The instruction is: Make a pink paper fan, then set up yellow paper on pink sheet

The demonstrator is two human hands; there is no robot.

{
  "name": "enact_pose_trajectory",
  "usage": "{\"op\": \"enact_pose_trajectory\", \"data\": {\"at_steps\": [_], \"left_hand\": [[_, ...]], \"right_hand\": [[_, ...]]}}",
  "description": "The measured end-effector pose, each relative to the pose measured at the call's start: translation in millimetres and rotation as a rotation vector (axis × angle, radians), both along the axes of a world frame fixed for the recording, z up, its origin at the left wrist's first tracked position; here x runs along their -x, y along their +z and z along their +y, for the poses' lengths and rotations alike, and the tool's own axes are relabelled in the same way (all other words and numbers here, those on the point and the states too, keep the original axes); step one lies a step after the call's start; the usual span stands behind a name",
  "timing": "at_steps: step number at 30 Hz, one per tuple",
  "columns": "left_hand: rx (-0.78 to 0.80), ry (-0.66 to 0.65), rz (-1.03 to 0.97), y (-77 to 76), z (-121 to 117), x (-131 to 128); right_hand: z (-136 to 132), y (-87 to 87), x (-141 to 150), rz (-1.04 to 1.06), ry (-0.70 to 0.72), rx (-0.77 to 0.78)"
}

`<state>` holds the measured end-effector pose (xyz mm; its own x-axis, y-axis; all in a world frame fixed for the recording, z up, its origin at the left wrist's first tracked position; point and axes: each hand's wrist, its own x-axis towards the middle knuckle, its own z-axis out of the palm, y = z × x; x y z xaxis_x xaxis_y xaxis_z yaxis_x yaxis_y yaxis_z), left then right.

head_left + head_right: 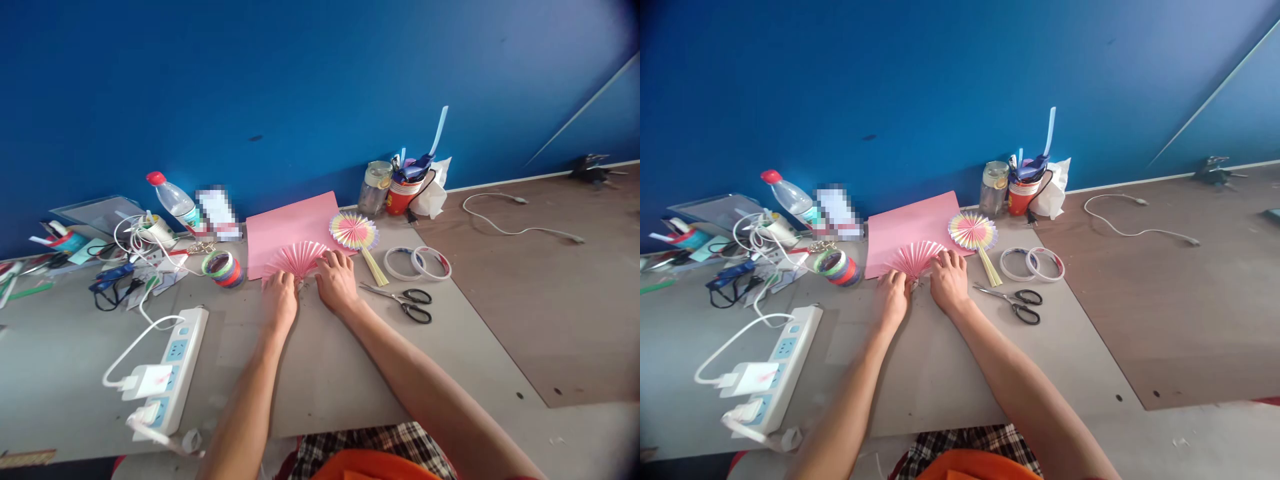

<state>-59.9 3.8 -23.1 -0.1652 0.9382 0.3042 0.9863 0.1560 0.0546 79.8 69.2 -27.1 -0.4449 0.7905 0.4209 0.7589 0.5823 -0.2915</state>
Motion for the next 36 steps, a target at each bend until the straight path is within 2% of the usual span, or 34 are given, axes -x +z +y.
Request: {"op": "enact_pose_trajectory", "data": {"at_steps": [13,20,24,30,36], "left_hand": [[0.039,0.039,0.007,1.2,-4,3],[0.042,0.157,-0.002,7.6,-12,8],[-0.048,0.155,-0.064,4.5,-9,11],[-0.238,0.119,-0.231,-10.3,-3,11],[-0.307,0.079,-0.347,-12.7,-4,7]], "right_hand": [[3,-1.3,-3,-0.106,-0.036,0.096],[3,0.1,-3,-0.071,-0.068,0.048],[2,0.0,-1,-0.056,-0.077,0.051],[0,-1.1,3,-0.004,-0.049,0.053],[-4,3.6,4,0.107,-0.030,-0.002]]}}
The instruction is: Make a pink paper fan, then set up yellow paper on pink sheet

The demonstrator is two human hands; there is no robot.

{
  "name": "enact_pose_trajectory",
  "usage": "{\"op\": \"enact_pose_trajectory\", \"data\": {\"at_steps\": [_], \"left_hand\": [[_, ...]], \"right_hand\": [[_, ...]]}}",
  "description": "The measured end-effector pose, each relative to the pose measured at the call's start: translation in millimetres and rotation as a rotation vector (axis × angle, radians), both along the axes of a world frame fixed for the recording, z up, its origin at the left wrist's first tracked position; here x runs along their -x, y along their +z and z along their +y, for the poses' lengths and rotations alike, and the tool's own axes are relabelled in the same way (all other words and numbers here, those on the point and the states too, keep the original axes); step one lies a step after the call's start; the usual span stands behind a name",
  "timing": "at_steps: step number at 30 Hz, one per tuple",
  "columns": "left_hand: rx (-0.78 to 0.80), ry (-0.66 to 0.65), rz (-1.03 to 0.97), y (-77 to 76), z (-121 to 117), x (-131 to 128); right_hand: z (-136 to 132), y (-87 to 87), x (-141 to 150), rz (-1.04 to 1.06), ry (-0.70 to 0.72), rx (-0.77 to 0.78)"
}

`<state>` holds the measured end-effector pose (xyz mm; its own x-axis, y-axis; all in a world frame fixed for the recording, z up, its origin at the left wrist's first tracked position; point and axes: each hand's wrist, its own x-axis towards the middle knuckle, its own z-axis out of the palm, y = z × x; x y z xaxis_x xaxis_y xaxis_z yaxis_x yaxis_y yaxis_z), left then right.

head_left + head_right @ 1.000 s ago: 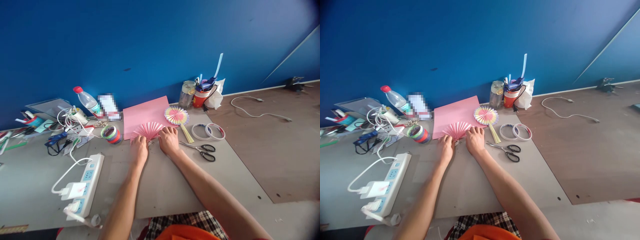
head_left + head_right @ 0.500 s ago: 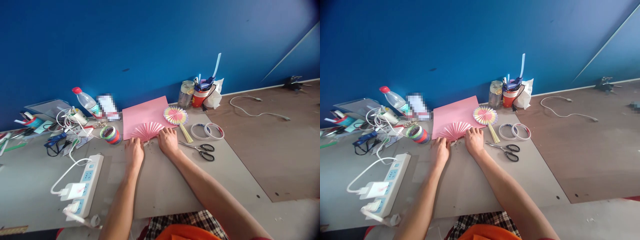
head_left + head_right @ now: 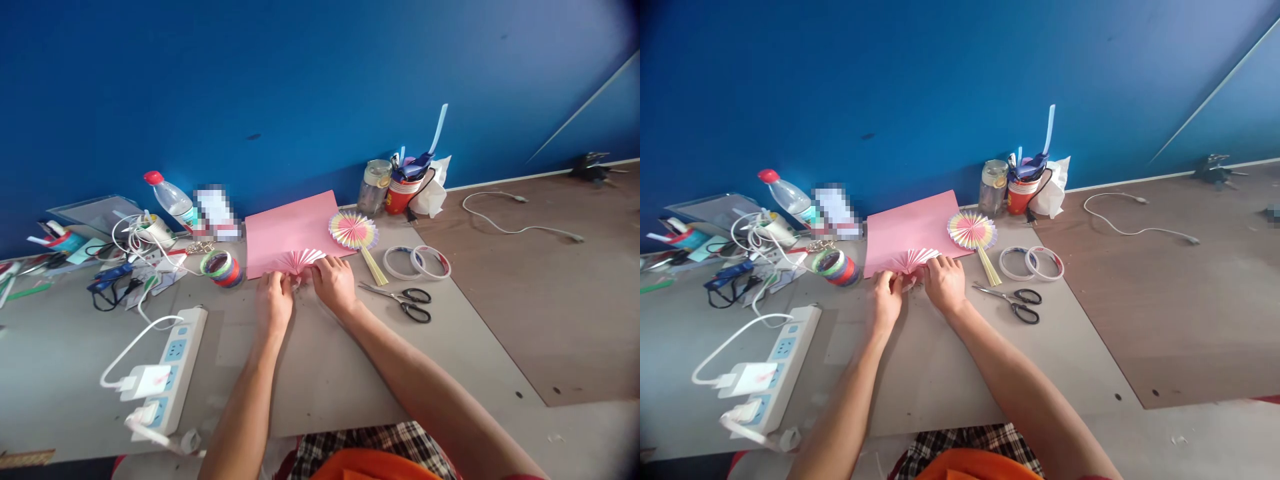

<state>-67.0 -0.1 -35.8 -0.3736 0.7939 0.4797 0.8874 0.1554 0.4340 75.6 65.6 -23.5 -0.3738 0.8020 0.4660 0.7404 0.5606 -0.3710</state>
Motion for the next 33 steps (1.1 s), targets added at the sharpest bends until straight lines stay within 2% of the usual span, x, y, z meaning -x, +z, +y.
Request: {"op": "enact_pose_trajectory", "data": {"at_steps": [7,14,16,18,20,21,24,26,29,33], "left_hand": [[-0.034,-0.052,-0.052,6.2,-3,-11],[0.023,-0.071,0.139,20.0,-7,-3],[0.045,-0.038,0.189,23.3,-7,0],[0.062,0.006,0.218,25.5,-8,1],[0.072,0.025,0.222,27.1,-9,1],[0.071,0.020,0.218,27.8,-10,1],[0.042,-0.011,0.213,29.6,-12,0],[0.018,-0.030,0.226,30.8,-12,-1],[-0.011,-0.077,0.240,33.1,-12,-3],[-0.054,-0.168,0.255,36.9,-12,-7]], "right_hand": [[-2,5.3,-1,0.034,0.012,0.008],[-10,11.4,-3,0.167,-0.067,-0.038],[-15,13.7,-5,0.204,-0.033,-0.051],[-19,15.0,-4,0.265,0.071,-0.029],[-23,14.9,-1,0.380,0.210,0.116],[-23,14.2,2,0.455,0.269,0.257],[-22,11.5,9,0.762,0.360,0.824],[-19,10.6,11,1.025,0.413,1.106],[-14,11.4,9,1.313,0.508,1.307],[-9,12.3,5,1.435,0.536,1.393]]}}
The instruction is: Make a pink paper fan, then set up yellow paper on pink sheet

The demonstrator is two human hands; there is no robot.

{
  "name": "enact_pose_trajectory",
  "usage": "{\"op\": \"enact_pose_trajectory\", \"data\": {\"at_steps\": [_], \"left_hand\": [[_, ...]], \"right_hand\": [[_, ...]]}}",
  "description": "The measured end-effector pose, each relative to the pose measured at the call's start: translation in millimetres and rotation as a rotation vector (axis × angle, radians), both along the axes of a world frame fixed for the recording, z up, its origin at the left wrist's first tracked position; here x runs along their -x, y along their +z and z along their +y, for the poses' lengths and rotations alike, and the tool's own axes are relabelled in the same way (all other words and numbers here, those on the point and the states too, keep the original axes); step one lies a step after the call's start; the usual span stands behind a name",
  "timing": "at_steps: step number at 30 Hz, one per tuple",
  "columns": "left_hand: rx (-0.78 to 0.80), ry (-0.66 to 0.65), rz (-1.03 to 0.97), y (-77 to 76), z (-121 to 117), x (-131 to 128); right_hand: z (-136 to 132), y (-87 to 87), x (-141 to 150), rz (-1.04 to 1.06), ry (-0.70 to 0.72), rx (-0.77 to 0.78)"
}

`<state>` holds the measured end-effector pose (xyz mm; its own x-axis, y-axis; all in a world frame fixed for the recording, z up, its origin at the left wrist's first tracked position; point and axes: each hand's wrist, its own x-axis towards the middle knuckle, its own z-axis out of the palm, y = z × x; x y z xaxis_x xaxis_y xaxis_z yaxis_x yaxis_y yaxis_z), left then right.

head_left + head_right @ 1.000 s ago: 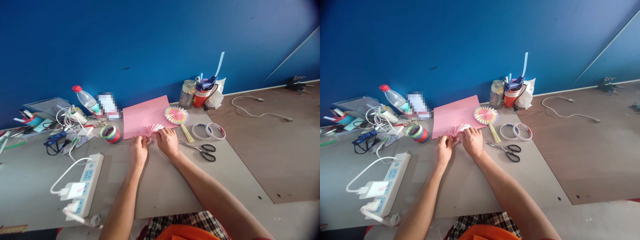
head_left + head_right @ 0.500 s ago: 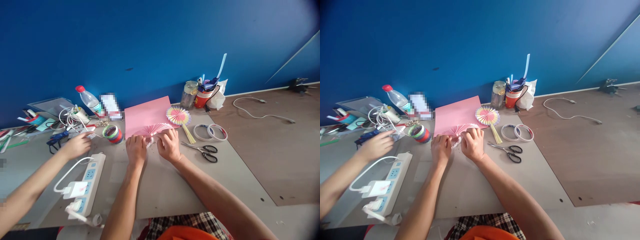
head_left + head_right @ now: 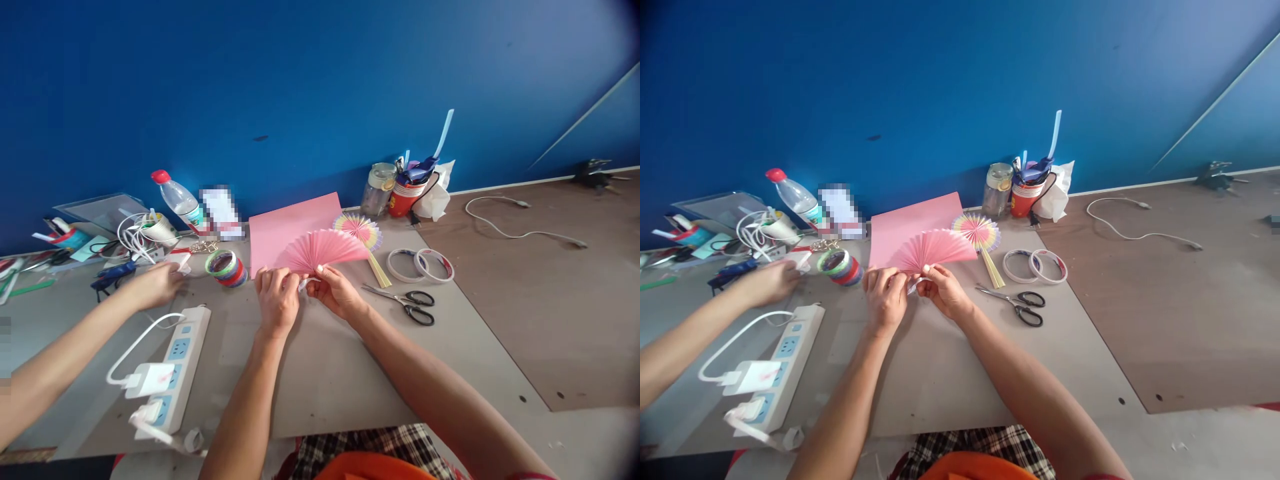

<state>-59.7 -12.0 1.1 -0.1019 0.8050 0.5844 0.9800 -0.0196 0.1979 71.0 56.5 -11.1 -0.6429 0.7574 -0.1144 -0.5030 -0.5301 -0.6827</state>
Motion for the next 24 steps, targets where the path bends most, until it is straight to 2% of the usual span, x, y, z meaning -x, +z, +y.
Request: {"op": "enact_pose_trajectory", "data": {"at_steps": [4,9,12,15,17,20,24], "left_hand": [[-0.015,-0.044,-0.004,1.5,-1,-3],[-0.107,0.062,-0.196,-5.8,2,-2],[-0.201,0.084,-0.566,-11.9,7,0],[-0.189,-0.003,-1.110,-14.2,12,3],[-0.198,-0.057,-1.368,-13.6,15,5],[-0.229,-0.108,-1.553,-12.0,17,7],[-0.178,-0.108,-1.663,-11.7,17,4]], "right_hand": [[4,-2.3,0,-0.057,-0.096,0.007],[8,-8.3,4,0.013,-0.257,0.093],[10,-10.8,4,0.040,-0.291,0.095],[10,-10.2,4,0.019,-0.285,0.072],[9,-8.6,4,-0.008,-0.274,0.063],[7,-6.8,4,-0.013,-0.251,0.073],[8,-9.5,5,0.086,-0.252,0.115]]}}
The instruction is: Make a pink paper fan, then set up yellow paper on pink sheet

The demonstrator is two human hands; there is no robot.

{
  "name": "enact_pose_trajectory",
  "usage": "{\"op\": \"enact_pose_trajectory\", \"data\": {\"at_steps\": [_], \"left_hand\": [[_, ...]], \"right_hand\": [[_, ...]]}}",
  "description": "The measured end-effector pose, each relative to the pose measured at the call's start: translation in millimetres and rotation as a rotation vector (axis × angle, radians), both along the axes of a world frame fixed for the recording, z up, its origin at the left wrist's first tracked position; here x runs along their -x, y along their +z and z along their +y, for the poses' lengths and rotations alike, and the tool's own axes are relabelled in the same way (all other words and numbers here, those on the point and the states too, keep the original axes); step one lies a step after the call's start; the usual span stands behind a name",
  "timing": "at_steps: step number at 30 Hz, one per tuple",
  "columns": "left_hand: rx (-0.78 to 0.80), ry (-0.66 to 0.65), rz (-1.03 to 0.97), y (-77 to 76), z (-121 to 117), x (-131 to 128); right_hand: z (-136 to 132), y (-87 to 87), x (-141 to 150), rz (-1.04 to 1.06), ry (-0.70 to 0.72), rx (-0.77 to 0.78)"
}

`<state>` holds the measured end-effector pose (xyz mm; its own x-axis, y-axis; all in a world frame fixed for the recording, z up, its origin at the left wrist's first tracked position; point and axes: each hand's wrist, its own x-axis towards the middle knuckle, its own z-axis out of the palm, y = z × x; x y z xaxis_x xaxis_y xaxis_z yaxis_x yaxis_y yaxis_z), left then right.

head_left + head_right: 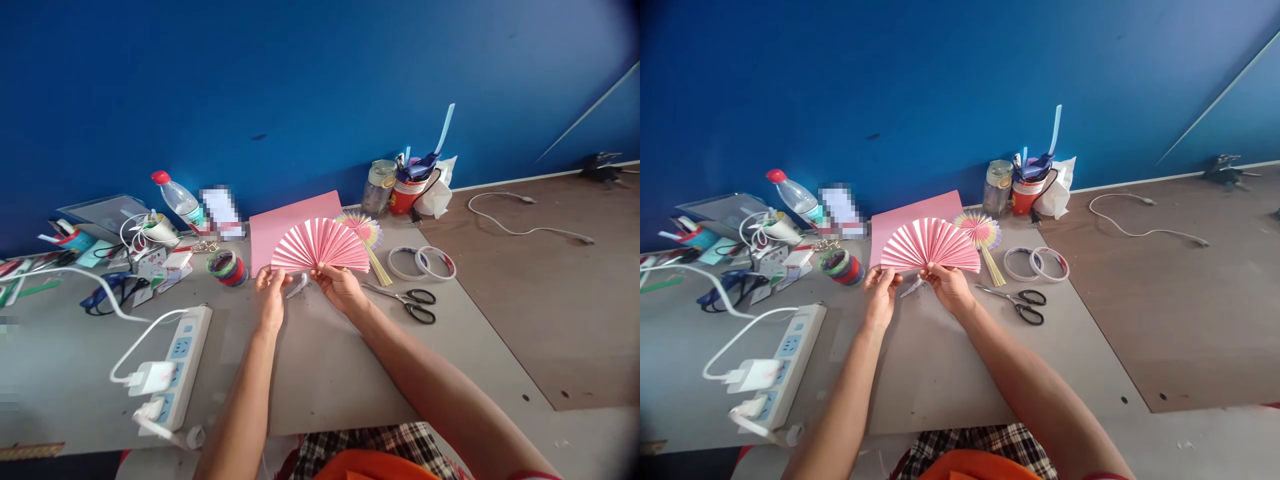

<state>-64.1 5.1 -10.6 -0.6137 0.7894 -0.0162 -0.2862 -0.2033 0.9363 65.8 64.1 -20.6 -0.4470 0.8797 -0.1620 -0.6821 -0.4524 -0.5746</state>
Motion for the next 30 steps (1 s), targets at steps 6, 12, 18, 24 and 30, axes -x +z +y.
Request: {"op": "enact_pose_trajectory", "data": {"at_steps": [6,12,18,24,30], "left_hand": [[0.080,-0.036,-0.096,-4.5,-1,-16],[0.096,-0.055,-0.119,-4.0,-2,-23],[0.003,0.011,-0.088,2.2,0,-13],[0.109,-0.022,-0.145,-2.9,0,-18],[0.160,-0.124,-0.071,-1.6,-3,-27]], "right_hand": [[11,-3.4,-1,0.133,-0.087,0.154],[18,1.8,-7,0.159,-0.130,0.233],[13,-2.3,-3,0.083,-0.075,0.107],[16,-1.4,-4,0.152,-0.105,0.195],[18,-1.9,-7,0.188,-0.075,0.210]]}}
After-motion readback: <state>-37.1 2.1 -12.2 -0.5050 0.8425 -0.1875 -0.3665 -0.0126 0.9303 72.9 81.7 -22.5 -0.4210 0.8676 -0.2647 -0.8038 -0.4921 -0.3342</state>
